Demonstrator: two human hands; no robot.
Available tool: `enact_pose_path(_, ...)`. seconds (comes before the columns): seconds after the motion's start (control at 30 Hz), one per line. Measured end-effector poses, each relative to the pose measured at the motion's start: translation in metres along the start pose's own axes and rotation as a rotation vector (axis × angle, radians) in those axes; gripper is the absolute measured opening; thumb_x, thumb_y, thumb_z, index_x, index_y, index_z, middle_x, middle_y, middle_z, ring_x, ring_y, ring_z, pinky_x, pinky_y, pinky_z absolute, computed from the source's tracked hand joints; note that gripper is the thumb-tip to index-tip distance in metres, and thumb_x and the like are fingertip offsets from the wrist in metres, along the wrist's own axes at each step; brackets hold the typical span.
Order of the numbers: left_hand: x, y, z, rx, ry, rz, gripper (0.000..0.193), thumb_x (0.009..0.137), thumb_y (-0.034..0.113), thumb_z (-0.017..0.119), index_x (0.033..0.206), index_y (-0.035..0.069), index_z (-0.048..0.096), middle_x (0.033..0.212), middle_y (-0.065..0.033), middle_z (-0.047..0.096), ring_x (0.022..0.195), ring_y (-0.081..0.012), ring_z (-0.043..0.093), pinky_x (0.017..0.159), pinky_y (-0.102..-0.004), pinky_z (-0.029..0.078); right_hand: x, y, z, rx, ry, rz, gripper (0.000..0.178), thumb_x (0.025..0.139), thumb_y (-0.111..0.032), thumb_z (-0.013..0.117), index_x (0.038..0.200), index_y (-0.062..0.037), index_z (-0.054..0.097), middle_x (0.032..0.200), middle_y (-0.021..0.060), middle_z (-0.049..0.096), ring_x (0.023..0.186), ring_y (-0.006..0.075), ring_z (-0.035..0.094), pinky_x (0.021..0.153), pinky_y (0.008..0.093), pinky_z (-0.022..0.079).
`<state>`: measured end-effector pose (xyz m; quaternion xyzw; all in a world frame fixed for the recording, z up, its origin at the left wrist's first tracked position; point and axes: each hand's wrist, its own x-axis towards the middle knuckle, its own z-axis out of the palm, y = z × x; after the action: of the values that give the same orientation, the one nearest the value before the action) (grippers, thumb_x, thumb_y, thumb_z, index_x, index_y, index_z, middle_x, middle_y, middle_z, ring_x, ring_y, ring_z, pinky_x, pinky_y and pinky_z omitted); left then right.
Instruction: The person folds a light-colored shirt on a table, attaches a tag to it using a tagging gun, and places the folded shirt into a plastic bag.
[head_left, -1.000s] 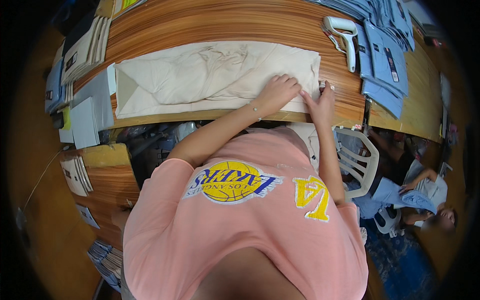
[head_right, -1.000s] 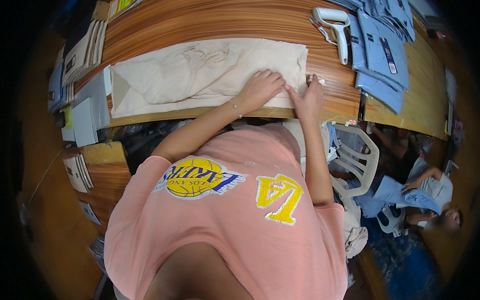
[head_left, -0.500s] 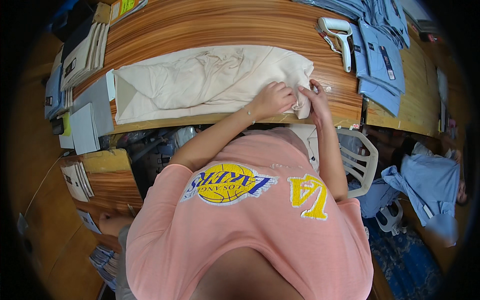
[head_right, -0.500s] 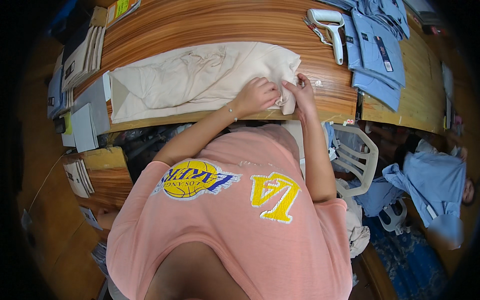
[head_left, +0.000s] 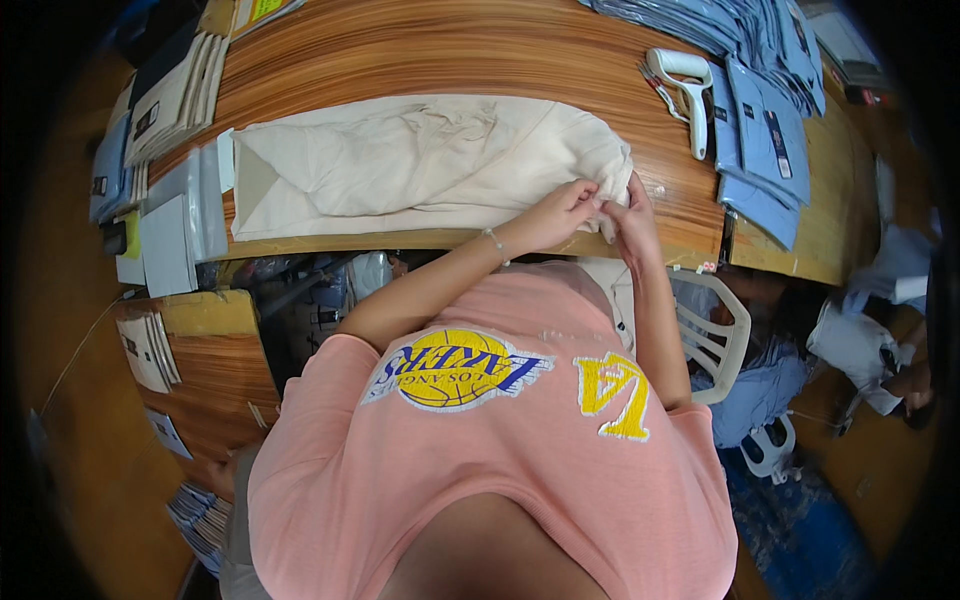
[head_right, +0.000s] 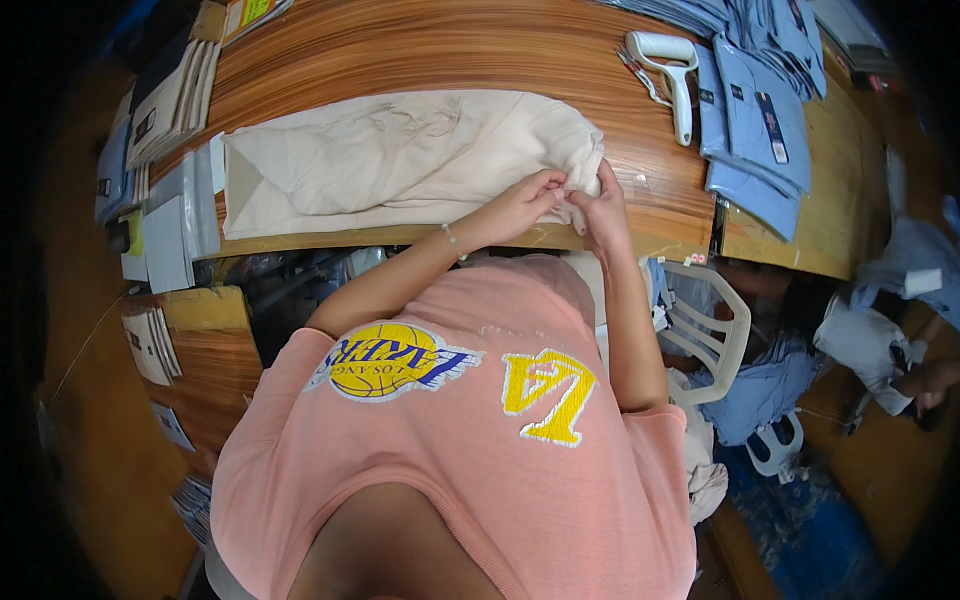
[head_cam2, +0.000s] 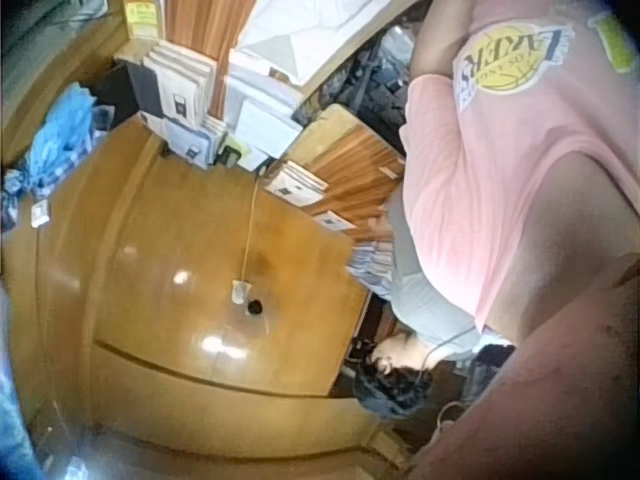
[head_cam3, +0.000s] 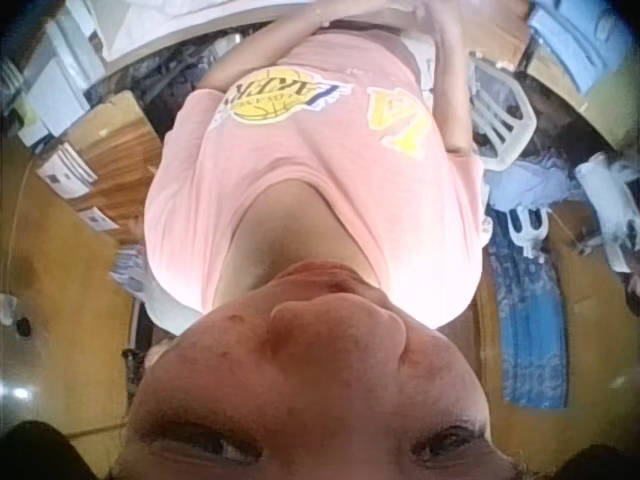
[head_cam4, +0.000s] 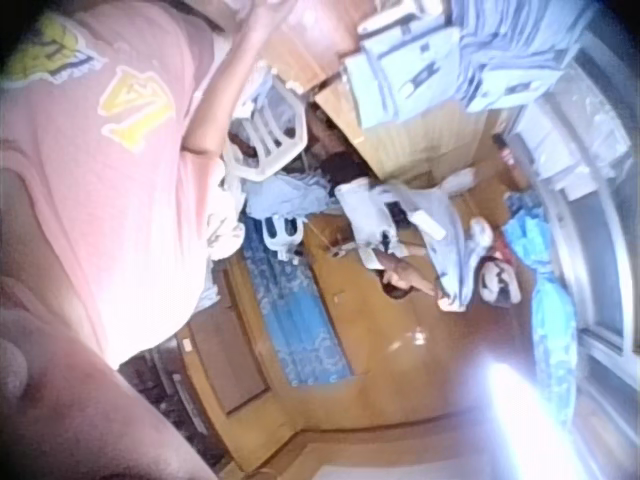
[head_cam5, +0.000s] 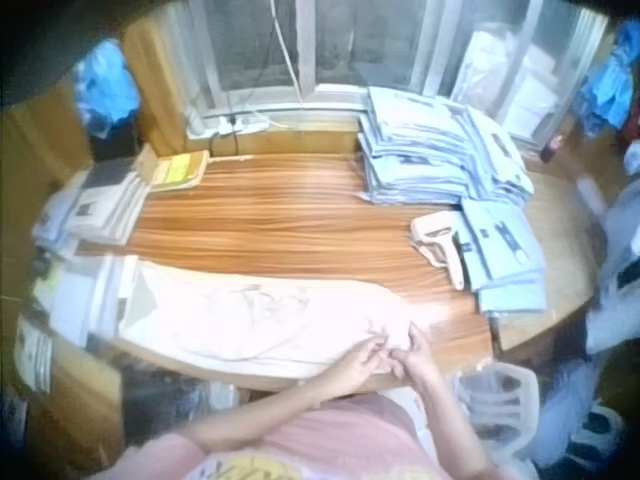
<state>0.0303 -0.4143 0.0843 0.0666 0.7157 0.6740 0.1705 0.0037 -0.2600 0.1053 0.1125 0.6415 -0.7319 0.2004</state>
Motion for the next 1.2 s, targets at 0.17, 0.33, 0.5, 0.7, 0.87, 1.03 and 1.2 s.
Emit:
enact_pose_path(0.17,-0.048,0.036,-0.052,-0.358,0.283,0.010,0.048,0.095,0.036,0.049,0.123,-0.002,0.043,0.116,-0.0146,0.050,0.106,-0.0192,0.051,0.088,-0.0324,0.044,-0.015,-0.035,0.092,-0.640,-0.265,-0.666,0.055,0.080,0.001,0.058,0.133,-0.0041,0.044,0.122,0.0172,0.053,0.106,0.0276,0.056,0.089,0.0335,0.047)
enact_pose_path(0.33,-0.083,-0.005,-0.130,-0.363,0.639,-0.201,0.037,0.092,0.024,0.055,0.118,-0.002,0.050,0.107,-0.0112,0.059,0.099,-0.0181,0.055,0.086,-0.0298,0.045,-0.013,-0.014,0.146,-0.279,-0.752,-0.113,0.041,0.084,-0.004,0.059,0.124,-0.0072,0.054,0.118,0.0072,0.056,0.104,0.0162,0.055,0.086,0.0281,0.046)
enact_pose_path(0.5,-0.086,-0.021,-0.133,-0.074,0.748,-0.129,0.032,0.090,0.015,0.055,0.114,-0.006,0.054,0.103,-0.0125,0.064,0.091,-0.0168,0.059,0.083,-0.0282,0.045,0.037,-0.015,0.107,-0.555,-0.296,-0.269,0.017,0.084,-0.005,0.060,0.100,-0.0026,0.064,0.101,0.0052,0.062,0.089,0.0146,0.058,0.074,0.0266,0.047)
enact_pose_path(0.7,-0.110,-0.011,-0.132,0.223,0.703,-0.208,0.035,0.089,0.017,0.056,0.118,-0.003,0.053,0.099,-0.0176,0.064,0.090,-0.0209,0.062,0.079,-0.0312,0.047,0.067,0.002,0.091,-0.928,-0.219,-0.783,0.016,0.076,-0.002,0.064,0.092,-0.0024,0.065,0.082,0.0123,0.060,0.084,0.0309,0.055,0.073,0.0367,0.046)
enact_pose_path(0.87,-0.106,0.074,-0.137,0.879,0.600,-0.464,0.029,0.085,0.019,0.060,0.107,0.000,0.056,0.090,-0.0198,0.063,0.089,-0.0344,0.060,0.078,-0.0402,0.047,0.069,0.019,0.080,-0.858,-0.131,-0.796,0.010,0.075,-0.005,0.066,0.085,-0.0025,0.065,0.084,0.0113,0.062,0.083,0.0297,0.056,0.075,0.0378,0.045)
enact_pose_path(1.03,-0.030,0.037,-0.140,0.835,0.374,0.315,0.016,0.088,0.012,0.054,0.099,0.003,0.063,0.100,-0.0109,0.064,0.094,-0.0289,0.059,0.083,-0.0357,0.047,0.079,0.017,0.084,-0.913,-0.143,-0.920,0.007,0.075,-0.008,0.066,0.081,-0.0044,0.066,0.083,0.0090,0.063,0.082,0.0288,0.055,0.074,0.0379,0.045)
enact_pose_path(1.2,0.017,-0.001,-0.156,0.833,0.146,0.345,0.021,0.088,0.016,0.054,0.103,0.007,0.066,0.111,-0.0072,0.063,0.105,-0.0263,0.054,0.094,-0.0370,0.040,0.082,0.020,0.080,-0.997,-0.122,-0.952,0.005,0.077,-0.010,0.064,0.079,-0.0062,0.062,0.083,0.0074,0.060,0.084,0.0284,0.053,0.075,0.0394,0.042)
